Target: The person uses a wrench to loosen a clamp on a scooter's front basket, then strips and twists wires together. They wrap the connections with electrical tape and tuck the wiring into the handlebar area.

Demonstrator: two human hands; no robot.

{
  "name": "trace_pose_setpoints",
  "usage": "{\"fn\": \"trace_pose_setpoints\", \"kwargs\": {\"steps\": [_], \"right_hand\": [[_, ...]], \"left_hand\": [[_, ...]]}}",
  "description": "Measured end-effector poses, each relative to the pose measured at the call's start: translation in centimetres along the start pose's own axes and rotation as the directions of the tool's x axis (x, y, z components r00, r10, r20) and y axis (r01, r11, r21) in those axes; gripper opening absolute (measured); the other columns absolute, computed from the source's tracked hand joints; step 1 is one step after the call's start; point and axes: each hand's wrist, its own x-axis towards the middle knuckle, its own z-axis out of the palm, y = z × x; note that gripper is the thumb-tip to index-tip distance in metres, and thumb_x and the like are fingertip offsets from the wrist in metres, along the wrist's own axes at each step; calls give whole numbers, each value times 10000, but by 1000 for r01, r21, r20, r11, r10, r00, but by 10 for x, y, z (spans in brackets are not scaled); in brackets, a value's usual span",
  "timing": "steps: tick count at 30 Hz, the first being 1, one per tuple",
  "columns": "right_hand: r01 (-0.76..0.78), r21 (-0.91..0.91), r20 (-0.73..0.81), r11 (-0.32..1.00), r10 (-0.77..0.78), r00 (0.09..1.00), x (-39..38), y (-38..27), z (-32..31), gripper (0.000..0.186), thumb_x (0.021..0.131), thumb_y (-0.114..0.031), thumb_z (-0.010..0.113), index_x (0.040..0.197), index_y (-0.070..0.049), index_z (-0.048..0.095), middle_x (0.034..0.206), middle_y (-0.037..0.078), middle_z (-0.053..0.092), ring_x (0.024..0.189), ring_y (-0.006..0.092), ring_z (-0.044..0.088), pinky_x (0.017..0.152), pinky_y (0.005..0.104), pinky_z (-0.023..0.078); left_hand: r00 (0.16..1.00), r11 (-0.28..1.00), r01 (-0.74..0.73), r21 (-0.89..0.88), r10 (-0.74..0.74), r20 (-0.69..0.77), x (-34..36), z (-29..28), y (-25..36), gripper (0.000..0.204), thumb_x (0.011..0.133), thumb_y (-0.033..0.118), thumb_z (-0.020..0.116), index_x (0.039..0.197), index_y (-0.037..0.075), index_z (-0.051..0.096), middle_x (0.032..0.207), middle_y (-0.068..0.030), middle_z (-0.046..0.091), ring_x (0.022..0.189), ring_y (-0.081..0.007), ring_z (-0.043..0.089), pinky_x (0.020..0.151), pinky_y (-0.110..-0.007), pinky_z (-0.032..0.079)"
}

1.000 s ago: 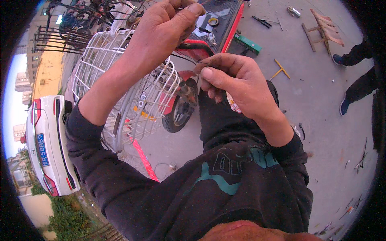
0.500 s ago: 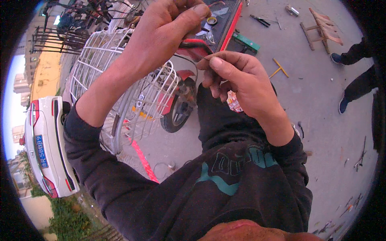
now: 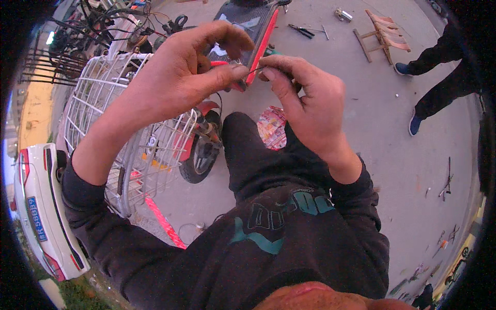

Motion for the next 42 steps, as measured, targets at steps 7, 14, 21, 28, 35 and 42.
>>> {"fn": "trace_pose_setpoints", "kwargs": {"steps": [7, 14, 21, 28, 35, 42], "right_hand": [[153, -125, 13, 980, -153, 988, 4, 0, 5, 116, 894, -38, 692, 1009, -28, 707, 826, 97, 712, 633, 167, 660, 558, 276, 513], [-530, 526, 414, 666, 344, 843, 6, 4, -2, 131, 927, -131, 624, 938, -5, 660, 753, 55, 642, 593, 127, 594, 538, 257, 472], [-645, 736, 516, 207, 446, 732, 4, 15, 0, 234, 974, -217, 539, 963, 6, 610, 714, 53, 566, 597, 123, 555, 532, 251, 427], [-231, 355, -44, 906, 263, 964, -14, 7, 1, 243, 940, -114, 611, 1150, 7, 624, 931, 91, 676, 717, 119, 633, 614, 232, 485], [109, 46, -55, 993, -106, 993, -7, 5, 17, 338, 829, 12, 733, 1162, -11, 680, 997, 107, 728, 756, 136, 689, 588, 229, 509], [94, -13, -67, 995, -95, 993, -6, 1, 23, 151, 837, -2, 725, 988, -10, 738, 852, 99, 729, 676, 147, 679, 553, 242, 509]], "left_hand": [[999, 996, 5, 90, -9, 43, -2, -2, -16, 179, 968, 138, 669, 1052, -19, 653, 817, -21, 682, 737, -53, 606, 648, -236, 507], [997, 989, 6, 145, -17, 78, -3, -2, -13, 136, 975, 113, 632, 986, -15, 675, 781, -5, 667, 662, -38, 565, 606, -223, 484], [991, 994, 100, 38, -103, 91, -2, -7, -9, 158, 990, 167, 630, 1003, 15, 672, 775, 20, 626, 664, -27, 540, 576, -200, 433], [982, 986, 161, 46, -164, 89, -2, -7, -6, 191, 995, 204, 640, 997, 16, 671, 713, 32, 604, 620, -17, 527, 538, -185, 394], [988, 989, 127, 76, -132, 75, -2, -6, -5, 190, 991, 192, 637, 985, 7, 678, 731, 3, 653, 625, -26, 578, 521, -191, 419], [986, 987, 139, 78, -146, 86, -4, -4, -5, 185, 990, 151, 619, 990, -23, 681, 768, -30, 679, 659, -46, 607, 531, -209, 456]]}}
